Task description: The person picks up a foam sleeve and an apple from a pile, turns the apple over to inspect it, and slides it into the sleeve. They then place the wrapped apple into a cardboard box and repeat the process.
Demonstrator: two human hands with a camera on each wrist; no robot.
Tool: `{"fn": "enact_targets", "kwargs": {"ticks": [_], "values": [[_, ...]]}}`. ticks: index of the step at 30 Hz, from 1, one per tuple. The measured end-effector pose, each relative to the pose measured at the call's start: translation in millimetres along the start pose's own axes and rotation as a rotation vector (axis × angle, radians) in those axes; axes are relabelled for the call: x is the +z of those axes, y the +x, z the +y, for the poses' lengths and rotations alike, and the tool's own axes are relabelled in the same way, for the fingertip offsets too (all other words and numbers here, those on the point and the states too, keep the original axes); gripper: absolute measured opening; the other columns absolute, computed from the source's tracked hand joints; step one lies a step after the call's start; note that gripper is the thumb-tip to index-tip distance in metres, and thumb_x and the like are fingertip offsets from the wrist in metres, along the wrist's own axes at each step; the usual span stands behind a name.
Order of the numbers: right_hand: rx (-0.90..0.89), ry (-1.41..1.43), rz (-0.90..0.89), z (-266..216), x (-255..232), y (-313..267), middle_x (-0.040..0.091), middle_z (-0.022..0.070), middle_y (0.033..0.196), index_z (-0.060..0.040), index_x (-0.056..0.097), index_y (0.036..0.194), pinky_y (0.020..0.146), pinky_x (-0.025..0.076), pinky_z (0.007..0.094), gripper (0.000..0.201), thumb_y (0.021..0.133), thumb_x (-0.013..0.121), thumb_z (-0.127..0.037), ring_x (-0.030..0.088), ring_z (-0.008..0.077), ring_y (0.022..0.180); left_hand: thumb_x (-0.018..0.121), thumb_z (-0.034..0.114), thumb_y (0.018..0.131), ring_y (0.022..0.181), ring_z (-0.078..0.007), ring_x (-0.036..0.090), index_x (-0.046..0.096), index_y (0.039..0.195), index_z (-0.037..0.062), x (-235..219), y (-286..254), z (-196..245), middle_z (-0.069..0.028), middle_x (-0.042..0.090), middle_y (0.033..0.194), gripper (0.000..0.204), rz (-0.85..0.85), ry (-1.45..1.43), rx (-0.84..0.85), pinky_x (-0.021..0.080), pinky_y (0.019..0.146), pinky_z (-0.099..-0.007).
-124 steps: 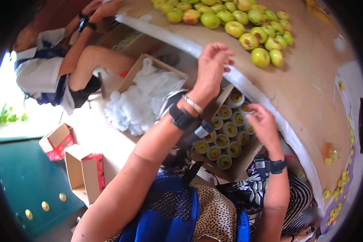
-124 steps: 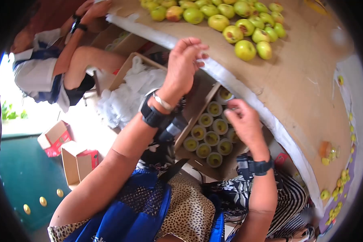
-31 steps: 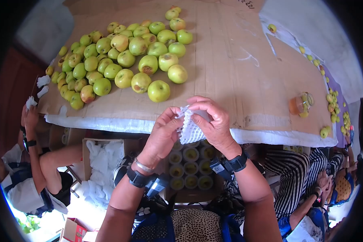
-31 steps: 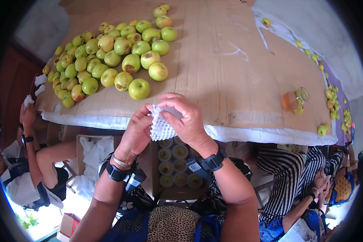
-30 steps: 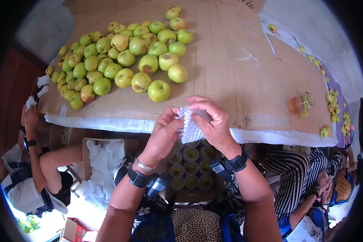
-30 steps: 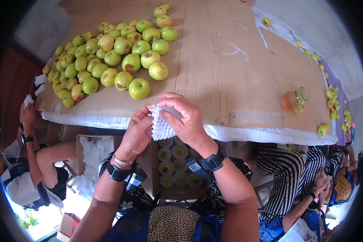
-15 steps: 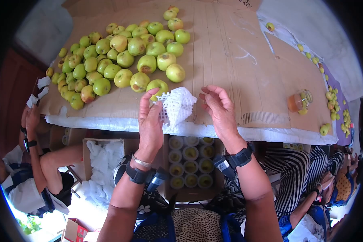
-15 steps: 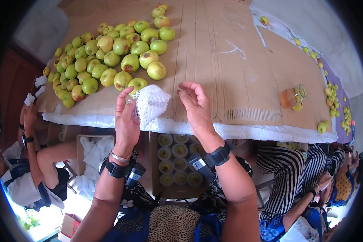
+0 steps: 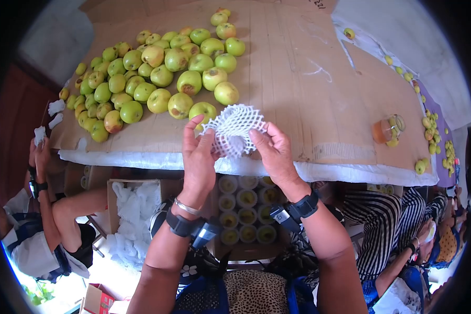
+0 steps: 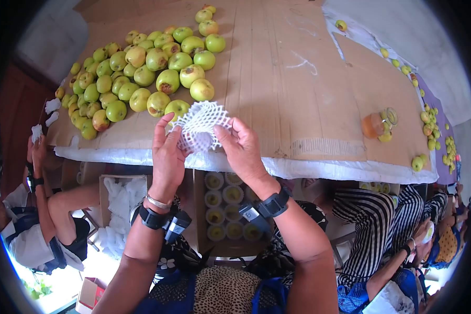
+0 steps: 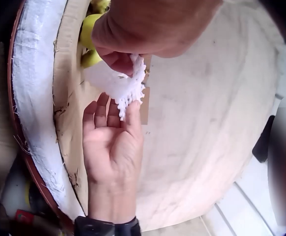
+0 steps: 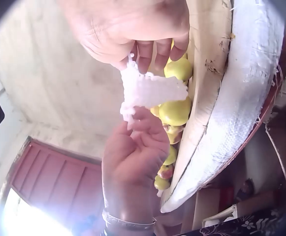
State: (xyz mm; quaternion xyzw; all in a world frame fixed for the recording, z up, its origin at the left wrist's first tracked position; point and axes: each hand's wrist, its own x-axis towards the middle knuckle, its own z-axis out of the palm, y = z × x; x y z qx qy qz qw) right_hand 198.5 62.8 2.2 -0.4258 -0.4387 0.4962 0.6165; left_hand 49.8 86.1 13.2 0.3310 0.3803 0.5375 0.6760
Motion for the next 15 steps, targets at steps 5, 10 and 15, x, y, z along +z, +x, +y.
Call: {"fn": "enact_targets", "kwargs": {"ticks": [5,10,15], "values": [[0.097,0.133,0.065,4,0,0,0.056,-0.0045,0.081,-0.0011,0.053,0.095,0.060,0.043,0.0180,0.017,0.091,0.053,-0.017,0.049,-0.0001,0.071,0.046,0.012,0.092,0.073,-0.0088,0.058,0.038,0.121,0.0117,-8,7,-3,-0.0010,0.057,0.086,0.031,-0.002,-0.117,-0.150,0.047,0.058,-0.0231],[0.078,0.093,0.102,6,-4,4,0.057,-0.0032,0.082,-0.0017,0.053,0.097,0.061,0.043,0.0182,0.017,0.091,0.053,-0.018,0.050,0.0003,0.071,0.054,0.010,0.087,0.085,-0.0123,0.058,0.029,0.129,0.0115,7,-2,7,-0.0067,0.059,0.098,0.049,-0.075,0.039,0.049,0.047,0.069,-0.0254],[-0.035,0.003,0.018,-3,0,2,0.060,-0.0005,0.086,0.0002,0.053,0.098,0.066,0.045,0.0194,0.016,0.088,0.056,-0.012,0.053,0.0027,0.077,0.061,-0.002,0.077,0.096,-0.0129,0.053,0.028,0.133,0.0068,10,-8,-6,-0.0089,0.055,0.106,0.066,-0.200,0.570,0.361,0.044,0.080,-0.0250]]}}
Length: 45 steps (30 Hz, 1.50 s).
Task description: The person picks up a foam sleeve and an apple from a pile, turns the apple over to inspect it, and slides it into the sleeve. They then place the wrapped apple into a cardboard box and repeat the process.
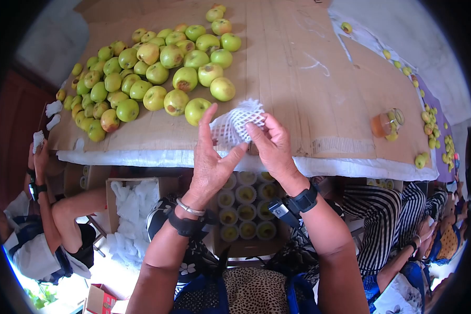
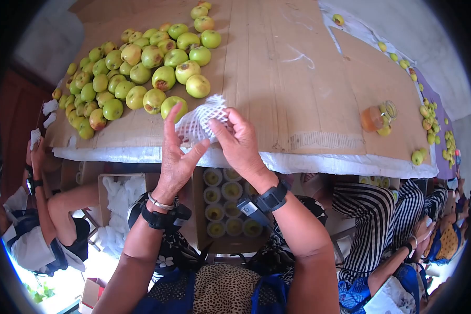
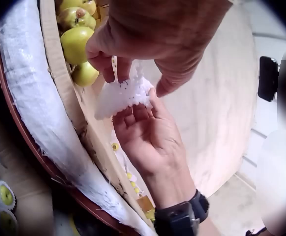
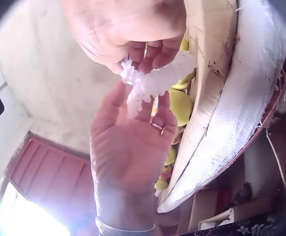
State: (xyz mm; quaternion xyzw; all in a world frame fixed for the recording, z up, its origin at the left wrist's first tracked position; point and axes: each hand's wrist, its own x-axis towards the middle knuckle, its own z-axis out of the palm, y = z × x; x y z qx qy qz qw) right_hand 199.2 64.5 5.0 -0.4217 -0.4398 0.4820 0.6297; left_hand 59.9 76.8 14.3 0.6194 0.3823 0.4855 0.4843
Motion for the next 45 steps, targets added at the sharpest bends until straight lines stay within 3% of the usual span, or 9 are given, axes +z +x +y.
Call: {"fn": "enact_targets", "kwargs": {"ticks": [5,10,17,22,27,29,33,40,45], "values": [[-0.021,-0.136,-0.027,1,-7,1,0.061,0.0019,0.088,0.0024,0.052,0.101,0.070,0.046,0.0205,0.019,0.085,0.058,-0.007,0.055,0.0046,0.080,0.048,-0.008,0.081,0.094,-0.0100,0.052,0.040,0.124,0.0049,-3,3,-10,-0.0053,0.054,0.105,0.046,0.002,-0.323,-0.181,0.042,0.082,-0.0234],[-0.024,-0.205,0.063,0,-17,7,0.061,0.0041,0.087,0.0019,0.051,0.107,0.070,0.045,0.0208,0.025,0.085,0.059,-0.007,0.054,0.0054,0.076,0.052,-0.002,0.083,0.074,-0.0050,0.052,0.047,0.114,0.0075,-19,10,-5,-0.0006,0.059,0.091,0.033,0.048,-0.448,-0.435,0.041,0.065,-0.0188],[0.057,-0.164,0.200,-2,-12,5,0.057,0.0002,0.077,-0.0022,0.052,0.104,0.065,0.044,0.0206,0.033,0.080,0.067,-0.019,0.053,0.0064,0.070,0.057,0.001,0.083,0.073,-0.0045,0.053,0.048,0.113,0.0068,-10,7,-12,-0.0009,0.060,0.092,0.031,0.212,-0.413,-0.151,0.042,0.059,-0.0179],[-0.005,-0.274,0.012,4,4,-3,0.060,0.0030,0.086,-0.0012,0.053,0.101,0.063,0.046,0.0224,0.036,0.078,0.069,-0.024,0.055,0.0068,0.074,0.059,-0.006,0.079,0.075,-0.0065,0.055,0.048,0.110,0.0050,6,4,-5,-0.0028,0.059,0.091,0.035,0.211,-0.328,-0.009,0.045,0.060,-0.0200],[0.135,0.028,0.006,7,4,0,0.061,0.0035,0.090,0.0014,0.052,0.102,0.067,0.046,0.0222,0.021,0.088,0.056,-0.013,0.055,0.0059,0.078,0.059,-0.001,0.082,0.075,-0.0084,0.056,0.048,0.111,0.0056,0,5,-9,-0.0048,0.060,0.093,0.032,0.246,-0.612,-0.288,0.045,0.059,-0.0206],[0.089,-0.106,-0.018,16,-4,2,0.060,0.0016,0.093,-0.0015,0.051,0.108,0.072,0.046,0.0227,0.023,0.089,0.054,-0.014,0.054,0.0058,0.080,0.059,0.000,0.082,0.075,-0.0091,0.056,0.046,0.112,0.0059,-9,8,-7,-0.0051,0.060,0.093,0.033,0.245,-0.671,-0.309,0.044,0.058,-0.0205],[0.119,-0.008,0.089,18,-8,5,0.058,0.0011,0.092,-0.0045,0.049,0.113,0.073,0.047,0.0247,0.024,0.090,0.051,-0.012,0.054,0.0065,0.081,0.058,0.002,0.083,0.073,-0.0100,0.057,0.041,0.119,0.0065,-26,11,-12,-0.0057,0.059,0.091,0.040,0.077,-0.644,-0.529,0.046,0.056,-0.0215],[0.212,0.336,0.175,18,-11,5,0.055,0.0011,0.089,-0.0069,0.045,0.121,0.073,0.047,0.0238,0.030,0.091,0.047,-0.008,0.053,0.0066,0.081,0.056,0.009,0.085,0.075,-0.0115,0.056,0.036,0.125,0.0065,-30,8,-13,-0.0072,0.057,0.094,0.044,0.049,-0.623,-0.576,0.047,0.060,-0.0247],[0.060,0.001,0.132,14,-10,6,0.054,-0.0023,0.083,-0.0085,0.046,0.122,0.067,0.045,0.0202,0.030,0.092,0.046,-0.009,0.051,0.0040,0.075,0.064,0.013,0.081,0.090,-0.0152,0.052,0.026,0.135,0.0067,-8,1,5,-0.0073,0.053,0.098,0.066,0.096,-0.189,-0.230,0.042,0.078,-0.0309]]}}
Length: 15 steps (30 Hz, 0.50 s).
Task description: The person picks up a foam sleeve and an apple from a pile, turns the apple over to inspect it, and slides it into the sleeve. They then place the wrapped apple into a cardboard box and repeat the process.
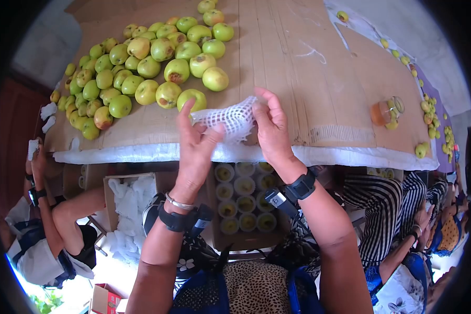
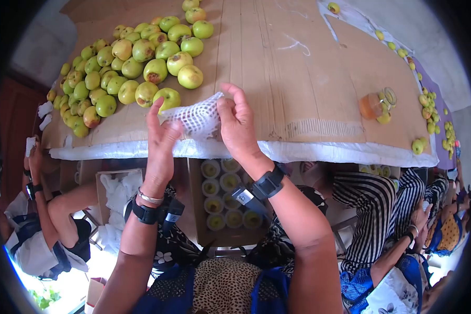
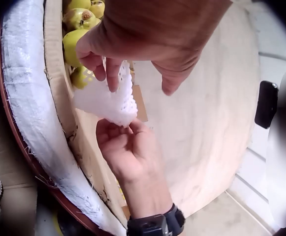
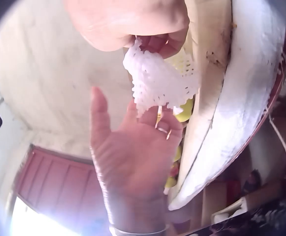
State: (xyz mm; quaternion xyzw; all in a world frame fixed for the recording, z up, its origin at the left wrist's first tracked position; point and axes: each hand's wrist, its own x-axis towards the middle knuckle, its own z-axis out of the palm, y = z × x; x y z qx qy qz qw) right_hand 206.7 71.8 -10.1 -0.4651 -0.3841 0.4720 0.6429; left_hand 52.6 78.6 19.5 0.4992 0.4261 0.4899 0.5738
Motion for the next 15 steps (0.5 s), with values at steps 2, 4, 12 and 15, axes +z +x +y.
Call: {"fn": "enact_targets", "kwargs": {"ticks": [2,4,12,15], "values": [[0.042,0.066,-0.038,-6,4,-4,0.052,-0.0037,0.081,-0.0087,0.047,0.121,0.064,0.042,0.0183,0.029,0.092,0.046,-0.009,0.049,0.0025,0.072,0.065,0.011,0.078,0.094,-0.0162,0.051,0.025,0.135,0.0068,10,-7,-2,-0.0076,0.053,0.100,0.069,-0.046,0.244,0.240,0.043,0.079,-0.0311],[0.083,0.145,-0.018,-5,8,-5,0.051,-0.0043,0.076,-0.0079,0.047,0.118,0.058,0.040,0.0177,0.027,0.091,0.047,-0.010,0.046,0.0017,0.067,0.064,0.004,0.077,0.090,-0.0147,0.052,0.028,0.133,0.0063,6,-4,-10,-0.0064,0.056,0.091,0.066,-0.040,0.211,0.185,0.043,0.079,-0.0303],[0.103,0.060,0.117,-5,-1,5,0.046,-0.0039,0.067,-0.0064,0.047,0.115,0.047,0.038,0.0177,0.025,0.090,0.050,-0.010,0.043,0.0017,0.057,0.050,-0.001,0.087,0.080,-0.0053,0.050,0.037,0.125,0.0071,-2,2,-9,-0.0014,0.057,0.086,0.040,0.000,-0.029,0.158,0.041,0.073,-0.0196],[0.078,-0.059,0.072,-4,-3,3,0.049,-0.0018,0.071,-0.0069,0.046,0.115,0.050,0.041,0.0185,0.027,0.090,0.052,-0.015,0.045,0.0027,0.061,0.048,0.001,0.088,0.076,-0.0050,0.049,0.038,0.122,0.0078,-3,2,-6,-0.0005,0.055,0.083,0.036,0.040,-0.188,0.071,0.040,0.070,-0.0195]]}}
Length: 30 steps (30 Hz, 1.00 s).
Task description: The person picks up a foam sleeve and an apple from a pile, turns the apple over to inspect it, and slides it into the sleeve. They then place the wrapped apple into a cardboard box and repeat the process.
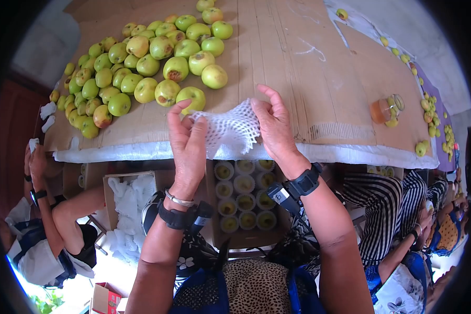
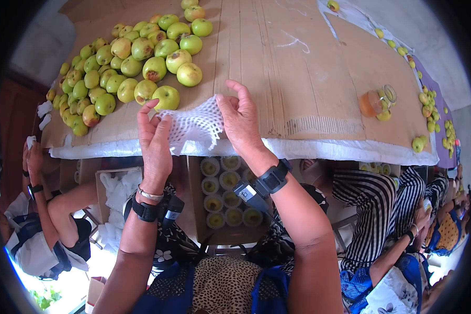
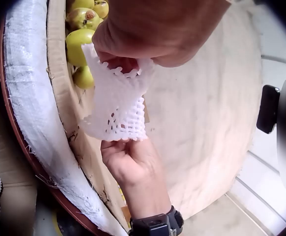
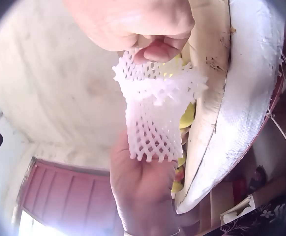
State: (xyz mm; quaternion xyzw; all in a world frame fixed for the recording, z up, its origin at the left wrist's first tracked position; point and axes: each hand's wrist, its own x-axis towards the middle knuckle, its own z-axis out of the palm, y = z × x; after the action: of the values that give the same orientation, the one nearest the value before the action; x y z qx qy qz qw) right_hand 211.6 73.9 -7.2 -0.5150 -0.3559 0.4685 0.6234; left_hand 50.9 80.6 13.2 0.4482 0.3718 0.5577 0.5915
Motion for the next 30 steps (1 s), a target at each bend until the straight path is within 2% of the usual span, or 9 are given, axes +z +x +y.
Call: {"fn": "enact_targets", "kwargs": {"ticks": [3,9,16,20,23,24,26,27,30], "values": [[0.163,0.252,0.017,-6,6,-4,0.052,0.0014,0.079,-0.0051,0.046,0.116,0.057,0.044,0.0212,0.035,0.088,0.056,-0.025,0.048,0.0048,0.067,0.049,0.002,0.088,0.071,-0.0044,0.047,0.039,0.119,0.0096,-5,7,0,0.0011,0.051,0.079,0.034,0.082,-0.074,-0.038,0.040,0.061,-0.0188],[-0.094,-0.135,-0.187,6,13,-13,0.058,0.0046,0.091,-0.0008,0.051,0.102,0.070,0.045,0.0253,0.038,0.086,0.059,-0.035,0.052,0.0093,0.076,0.050,0.004,0.088,0.068,-0.0042,0.050,0.044,0.115,0.0106,-12,13,-2,0.0013,0.053,0.079,0.028,0.126,-0.156,-0.089,0.041,0.054,-0.0184],[-0.185,0.023,-0.045,10,13,-3,0.052,-0.0053,0.075,0.0012,0.055,0.094,0.059,0.039,0.0186,0.019,0.092,0.052,-0.018,0.044,0.0014,0.067,0.052,0.006,0.088,0.069,-0.0057,0.053,0.045,0.112,0.0086,-8,13,1,0.0000,0.055,0.080,0.025,0.123,-0.212,-0.253,0.041,0.053,-0.0186],[-0.118,0.135,0.002,12,7,4,0.052,-0.0049,0.074,0.0000,0.057,0.091,0.058,0.040,0.0188,0.019,0.092,0.051,-0.018,0.045,0.0015,0.066,0.054,0.009,0.088,0.069,-0.0070,0.054,0.048,0.108,0.0075,-16,12,6,-0.0007,0.056,0.080,0.021,0.039,-0.111,-0.301,0.043,0.054,-0.0203],[0.023,0.442,-0.026,-2,-1,6,0.059,0.0005,0.083,-0.0019,0.057,0.096,0.071,0.046,0.0216,0.016,0.092,0.050,-0.016,0.054,0.0067,0.073,0.055,0.009,0.086,0.079,-0.0089,0.057,0.050,0.109,0.0093,-37,15,1,-0.0002,0.059,0.085,0.024,-0.088,-0.164,-0.237,0.046,0.067,-0.0223],[0.188,0.529,0.101,-17,8,5,0.057,0.0001,0.075,-0.0026,0.058,0.090,0.053,0.041,0.0187,0.015,0.092,0.048,-0.015,0.049,0.0055,0.060,0.055,0.010,0.085,0.083,-0.0100,0.057,0.049,0.111,0.0097,-38,16,3,-0.0008,0.059,0.089,0.026,-0.089,-0.117,-0.200,0.047,0.071,-0.0234],[0.325,0.763,-0.366,0,-18,12,0.055,0.0009,0.073,-0.0024,0.058,0.091,0.050,0.038,0.0181,0.015,0.091,0.048,-0.014,0.046,0.0058,0.056,0.059,0.010,0.082,0.093,-0.0136,0.057,0.047,0.116,0.0099,-29,15,6,-0.0042,0.059,0.102,0.036,0.048,0.151,-0.075,0.047,0.078,-0.0270],[0.398,0.870,-0.605,6,-27,14,0.055,0.0012,0.072,-0.0022,0.057,0.091,0.048,0.037,0.0178,0.015,0.091,0.048,-0.013,0.044,0.0060,0.054,0.061,0.012,0.079,0.100,-0.0164,0.054,0.045,0.120,0.0099,-22,12,10,-0.0066,0.054,0.110,0.044,-0.076,0.268,0.045,0.045,0.083,-0.0294],[0.303,0.144,-0.636,-22,-17,-7,0.057,0.0037,0.078,0.0000,0.056,0.094,0.058,0.043,0.0221,0.021,0.089,0.049,-0.019,0.052,0.0116,0.064,0.070,0.019,0.068,0.122,-0.0242,0.040,0.035,0.131,0.0100,-7,4,19,-0.0130,0.036,0.134,0.073,-0.462,0.569,0.311,0.035,0.098,-0.0365]]}}
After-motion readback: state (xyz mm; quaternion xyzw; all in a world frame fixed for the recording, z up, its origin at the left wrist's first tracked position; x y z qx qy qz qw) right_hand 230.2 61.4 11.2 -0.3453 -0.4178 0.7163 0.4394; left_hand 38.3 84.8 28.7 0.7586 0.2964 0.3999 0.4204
